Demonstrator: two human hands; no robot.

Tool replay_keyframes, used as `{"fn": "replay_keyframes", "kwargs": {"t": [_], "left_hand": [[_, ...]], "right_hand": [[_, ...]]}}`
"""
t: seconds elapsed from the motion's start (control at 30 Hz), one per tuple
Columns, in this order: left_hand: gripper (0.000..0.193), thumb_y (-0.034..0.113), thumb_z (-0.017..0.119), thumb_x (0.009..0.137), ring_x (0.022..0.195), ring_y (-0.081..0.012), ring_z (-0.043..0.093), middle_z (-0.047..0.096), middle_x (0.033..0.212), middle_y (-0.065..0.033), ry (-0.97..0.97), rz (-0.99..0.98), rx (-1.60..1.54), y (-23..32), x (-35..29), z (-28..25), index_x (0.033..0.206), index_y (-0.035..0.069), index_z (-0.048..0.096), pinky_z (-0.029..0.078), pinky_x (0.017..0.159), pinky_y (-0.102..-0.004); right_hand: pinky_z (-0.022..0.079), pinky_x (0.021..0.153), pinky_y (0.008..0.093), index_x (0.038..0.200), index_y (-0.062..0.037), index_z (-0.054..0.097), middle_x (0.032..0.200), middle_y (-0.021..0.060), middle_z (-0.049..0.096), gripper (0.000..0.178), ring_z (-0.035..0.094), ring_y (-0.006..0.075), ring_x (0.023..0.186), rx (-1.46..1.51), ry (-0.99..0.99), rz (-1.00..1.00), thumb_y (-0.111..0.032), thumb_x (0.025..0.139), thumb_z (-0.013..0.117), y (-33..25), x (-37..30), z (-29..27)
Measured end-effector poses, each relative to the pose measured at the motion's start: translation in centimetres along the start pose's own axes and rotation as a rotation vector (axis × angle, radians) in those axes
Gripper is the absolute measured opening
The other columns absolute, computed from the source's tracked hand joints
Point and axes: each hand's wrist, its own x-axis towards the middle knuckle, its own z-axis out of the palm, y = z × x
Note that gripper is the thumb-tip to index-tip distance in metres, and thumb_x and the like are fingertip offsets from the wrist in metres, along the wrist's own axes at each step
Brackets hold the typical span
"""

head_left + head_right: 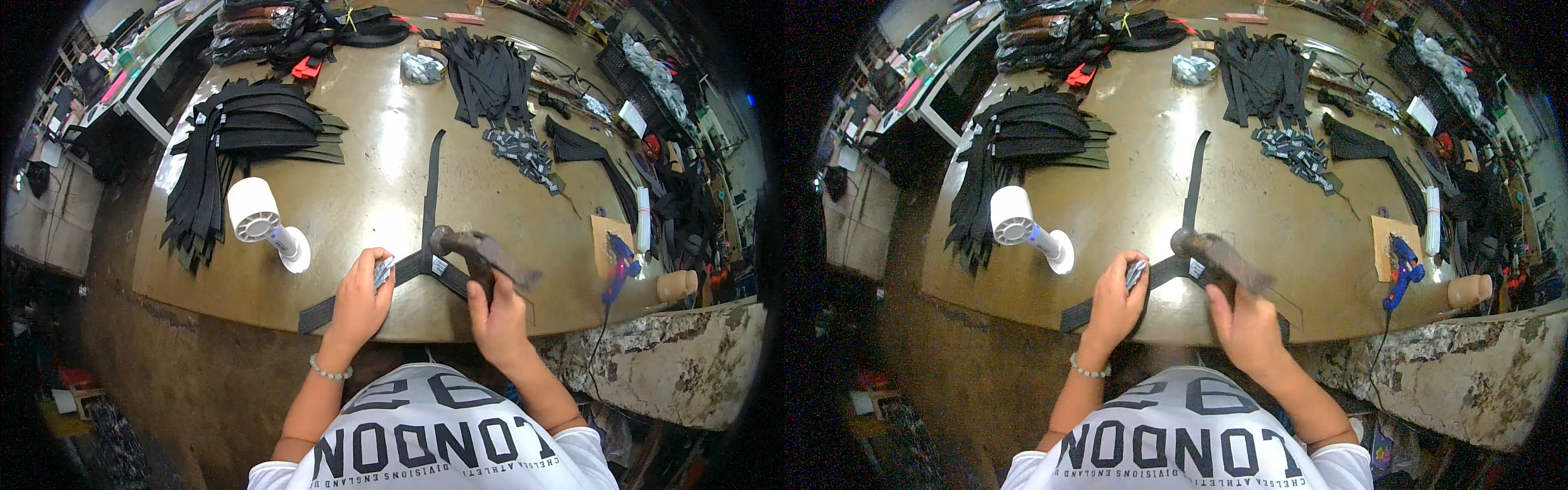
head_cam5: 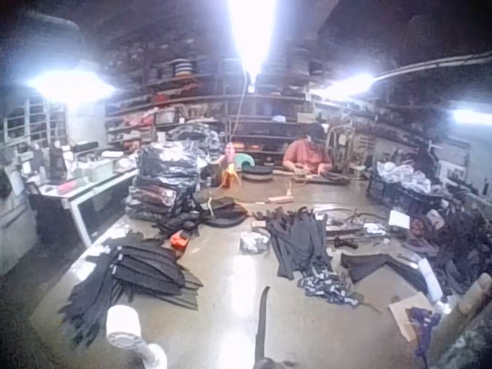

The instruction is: The person repeatedly assembles black straps by applying hot glue with a glue gun, attaching small rectangular tags, and pressing them into place. The person works one strap at a time, moving completed units aside and picking up new straps from a pile on the table.

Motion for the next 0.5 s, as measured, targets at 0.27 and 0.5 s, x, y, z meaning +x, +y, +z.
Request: {"fn": "replay_keyframes", "kwargs": {"t": [0.27, 0.5], "left_hand": [[0.02, 0.019, 0.063, 0.094, 0.078, -0.0384, 0.065, 0.065, 0.084, -0.0214, 0.002, -0.087, 0.139, 1.7, 0.5, 0.3, 0.099, 0.0, 0.059, 0.05, 0.069, -0.0413], [0.041, 0.041, 0.075, 0.081, 0.077, -0.0362, 0.067, 0.067, 0.083, -0.019, 0.012, -0.018, 0.378, 4.3, 1.1, 3.3, 0.097, 0.005, 0.062, 0.052, 0.065, -0.0443]], "right_hand": [[0.048, 0.066, 0.0547, 0.103, 0.002, 0.057, 0.081, 0.0304, 0.064, 0.037, 0.062, 0.0517, 0.078, 0.062, -0.149, 0.301, -0.035, 0.1, 0.052, 2.5, 0.4, -0.4], [0.05, 0.078, 0.0471, 0.12, -0.0009, 0.06, 0.102, 0.0241, 0.064, 0.034, 0.063, 0.0431, 0.092, -0.551, 0.393, 0.17, -0.026, 0.098, 0.058, 9.0, 0.6, -7.1]]}}
